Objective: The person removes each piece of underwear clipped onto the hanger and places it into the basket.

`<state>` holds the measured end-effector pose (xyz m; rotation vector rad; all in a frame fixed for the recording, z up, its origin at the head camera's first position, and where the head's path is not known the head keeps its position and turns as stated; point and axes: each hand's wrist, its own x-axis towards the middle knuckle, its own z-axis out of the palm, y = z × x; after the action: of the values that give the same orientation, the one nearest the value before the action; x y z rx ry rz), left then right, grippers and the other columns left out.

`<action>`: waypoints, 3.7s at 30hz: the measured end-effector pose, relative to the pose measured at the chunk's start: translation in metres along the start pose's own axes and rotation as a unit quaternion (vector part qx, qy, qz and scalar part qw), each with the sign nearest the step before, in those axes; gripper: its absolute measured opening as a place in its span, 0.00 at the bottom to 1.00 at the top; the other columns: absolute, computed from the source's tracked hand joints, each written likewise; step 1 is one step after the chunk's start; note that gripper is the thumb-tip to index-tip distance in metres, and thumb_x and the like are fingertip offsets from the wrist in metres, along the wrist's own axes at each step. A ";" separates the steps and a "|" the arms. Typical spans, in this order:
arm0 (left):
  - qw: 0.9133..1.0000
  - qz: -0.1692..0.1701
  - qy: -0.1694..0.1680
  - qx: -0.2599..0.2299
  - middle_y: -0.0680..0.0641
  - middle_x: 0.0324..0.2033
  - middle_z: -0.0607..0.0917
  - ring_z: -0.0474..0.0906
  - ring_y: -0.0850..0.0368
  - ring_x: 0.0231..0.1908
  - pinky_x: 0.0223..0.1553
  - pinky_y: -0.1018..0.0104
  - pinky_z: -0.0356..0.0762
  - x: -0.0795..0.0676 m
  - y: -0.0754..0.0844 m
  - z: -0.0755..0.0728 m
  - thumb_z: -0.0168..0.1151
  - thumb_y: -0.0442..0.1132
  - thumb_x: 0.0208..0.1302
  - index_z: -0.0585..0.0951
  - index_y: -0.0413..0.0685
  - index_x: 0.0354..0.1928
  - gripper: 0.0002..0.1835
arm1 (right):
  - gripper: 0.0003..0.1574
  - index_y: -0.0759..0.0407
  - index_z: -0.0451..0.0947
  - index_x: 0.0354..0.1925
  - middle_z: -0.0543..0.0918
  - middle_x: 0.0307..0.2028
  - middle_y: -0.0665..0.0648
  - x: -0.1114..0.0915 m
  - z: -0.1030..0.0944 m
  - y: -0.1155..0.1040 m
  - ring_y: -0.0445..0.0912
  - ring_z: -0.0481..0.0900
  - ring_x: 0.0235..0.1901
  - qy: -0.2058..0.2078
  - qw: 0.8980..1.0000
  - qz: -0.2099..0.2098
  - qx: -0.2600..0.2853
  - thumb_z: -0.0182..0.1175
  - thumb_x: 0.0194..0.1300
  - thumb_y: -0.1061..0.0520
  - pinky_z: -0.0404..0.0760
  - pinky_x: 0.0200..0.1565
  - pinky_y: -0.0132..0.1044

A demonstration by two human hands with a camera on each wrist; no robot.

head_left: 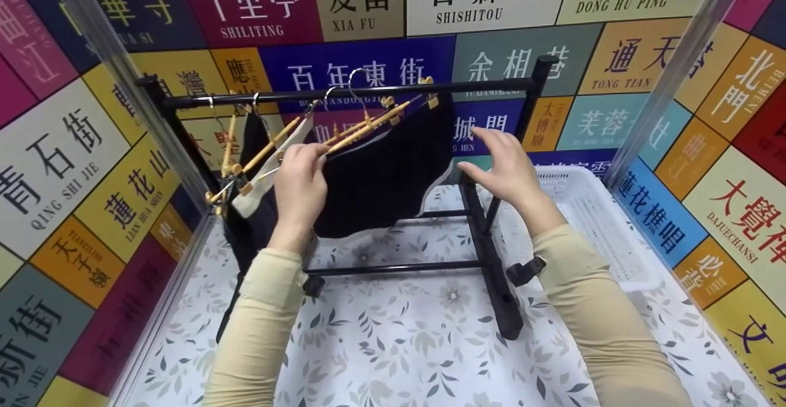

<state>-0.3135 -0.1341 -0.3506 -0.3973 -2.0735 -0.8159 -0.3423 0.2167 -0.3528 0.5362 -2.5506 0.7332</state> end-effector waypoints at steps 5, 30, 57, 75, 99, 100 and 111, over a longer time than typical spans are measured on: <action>1.000 0.004 -0.002 -0.019 0.39 0.39 0.83 0.80 0.43 0.43 0.46 0.53 0.76 -0.005 -0.004 -0.003 0.61 0.27 0.63 0.85 0.38 0.42 0.08 | 0.43 0.58 0.65 0.71 0.69 0.67 0.63 0.000 -0.002 -0.001 0.60 0.62 0.68 0.000 1.000 0.000 0.005 0.67 0.64 0.46 0.58 0.68 0.54; 0.984 0.100 -0.109 -0.099 0.47 0.37 0.84 0.80 0.52 0.41 0.45 0.59 0.76 -0.056 -0.021 0.007 0.65 0.25 0.60 0.85 0.42 0.40 0.08 | 0.41 0.59 0.63 0.71 0.72 0.64 0.65 -0.019 0.009 0.022 0.61 0.69 0.63 -0.097 0.995 -0.029 -0.003 0.64 0.67 0.49 0.63 0.64 0.57; 0.971 0.110 -0.210 -0.018 0.45 0.38 0.83 0.80 0.49 0.39 0.42 0.53 0.78 -0.082 -0.022 0.013 0.66 0.32 0.63 0.80 0.42 0.52 0.15 | 0.14 0.65 0.77 0.49 0.84 0.40 0.61 -0.069 0.009 0.041 0.56 0.83 0.39 -0.106 0.990 -0.026 0.092 0.63 0.66 0.62 0.78 0.47 0.53; 0.974 0.114 -0.185 0.062 0.45 0.35 0.83 0.81 0.43 0.31 0.31 0.49 0.78 -0.111 -0.017 0.024 0.70 0.33 0.58 0.79 0.45 0.51 0.18 | 0.19 0.66 0.78 0.54 0.84 0.45 0.62 -0.104 0.022 0.046 0.56 0.84 0.42 -0.118 0.990 -0.031 0.071 0.63 0.65 0.65 0.78 0.49 0.54; 0.966 0.102 -0.216 0.093 0.46 0.30 0.81 0.81 0.41 0.29 0.30 0.48 0.77 -0.142 -0.026 0.036 0.71 0.35 0.56 0.76 0.46 0.39 0.12 | 0.15 0.64 0.79 0.48 0.84 0.42 0.60 -0.132 0.048 0.058 0.55 0.84 0.41 -0.134 0.990 -0.031 0.043 0.65 0.64 0.61 0.79 0.48 0.52; 0.967 0.100 -0.215 0.094 0.46 0.30 0.81 0.81 0.42 0.30 0.30 0.49 0.77 -0.143 -0.026 0.037 0.71 0.35 0.56 0.76 0.46 0.39 0.12 | 0.15 0.64 0.79 0.49 0.84 0.43 0.60 -0.132 0.049 0.058 0.55 0.84 0.42 -0.134 0.989 -0.029 0.046 0.65 0.64 0.60 0.78 0.48 0.53; 0.970 0.096 -0.205 0.087 0.46 0.32 0.81 0.81 0.42 0.29 0.28 0.49 0.77 -0.150 -0.028 0.039 0.70 0.34 0.56 0.76 0.46 0.41 0.13 | 0.13 0.62 0.79 0.48 0.84 0.42 0.58 -0.134 0.055 0.062 0.55 0.84 0.43 -0.139 0.989 -0.017 0.048 0.64 0.65 0.60 0.79 0.49 0.52</action>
<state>-0.2639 -0.1258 -0.4999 -0.7045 -2.4173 -0.4571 -0.2756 0.2662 -0.4867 0.7601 -2.7625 0.8215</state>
